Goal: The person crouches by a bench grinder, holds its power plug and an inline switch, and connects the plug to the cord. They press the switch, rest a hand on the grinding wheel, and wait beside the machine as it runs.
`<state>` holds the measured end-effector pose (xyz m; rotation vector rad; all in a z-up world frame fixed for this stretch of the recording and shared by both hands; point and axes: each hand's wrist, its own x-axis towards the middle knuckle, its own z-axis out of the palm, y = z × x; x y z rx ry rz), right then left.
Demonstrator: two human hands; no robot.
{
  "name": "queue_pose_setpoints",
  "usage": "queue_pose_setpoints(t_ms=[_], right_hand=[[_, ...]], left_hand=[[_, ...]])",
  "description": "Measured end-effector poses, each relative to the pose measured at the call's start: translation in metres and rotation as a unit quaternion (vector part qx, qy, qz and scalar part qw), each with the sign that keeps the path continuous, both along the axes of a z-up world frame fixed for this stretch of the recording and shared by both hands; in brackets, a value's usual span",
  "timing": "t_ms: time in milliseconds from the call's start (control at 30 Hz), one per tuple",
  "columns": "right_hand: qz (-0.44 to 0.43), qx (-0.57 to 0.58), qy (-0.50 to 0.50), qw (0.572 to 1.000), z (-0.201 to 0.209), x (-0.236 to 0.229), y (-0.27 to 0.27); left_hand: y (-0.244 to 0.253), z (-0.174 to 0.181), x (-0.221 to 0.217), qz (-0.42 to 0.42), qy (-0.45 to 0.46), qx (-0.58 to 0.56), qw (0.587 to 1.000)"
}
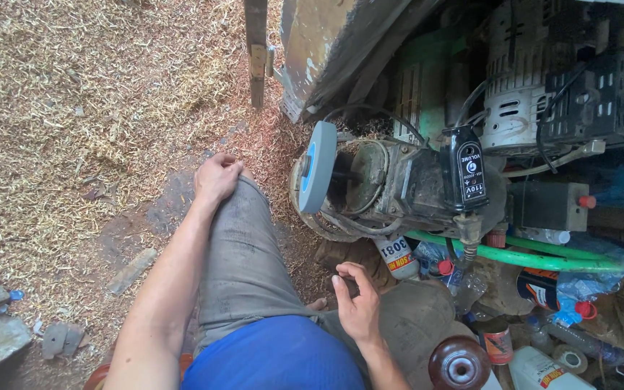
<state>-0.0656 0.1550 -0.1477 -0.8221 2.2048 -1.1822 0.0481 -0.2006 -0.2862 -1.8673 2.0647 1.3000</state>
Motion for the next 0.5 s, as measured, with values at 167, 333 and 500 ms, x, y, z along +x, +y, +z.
queue_pose_setpoints(t_ms=[167,333,500], right_hand=[[0.001,0.007,-0.004,1.0,0.0024,-0.0001,-0.0012],[0.004,0.002,-0.005,1.0,0.0005,0.0005,0.0005],[0.007,0.003,0.0,1.0,0.0029,0.0012,0.0006]], left_hand=[[-0.0007,0.0036,-0.0021,0.002,-0.006,0.016,1.0],[0.0003,0.0048,-0.0038,-0.005,-0.014,0.026,1.0],[0.0007,0.0055,-0.0051,-0.007,-0.017,0.031,0.999]])
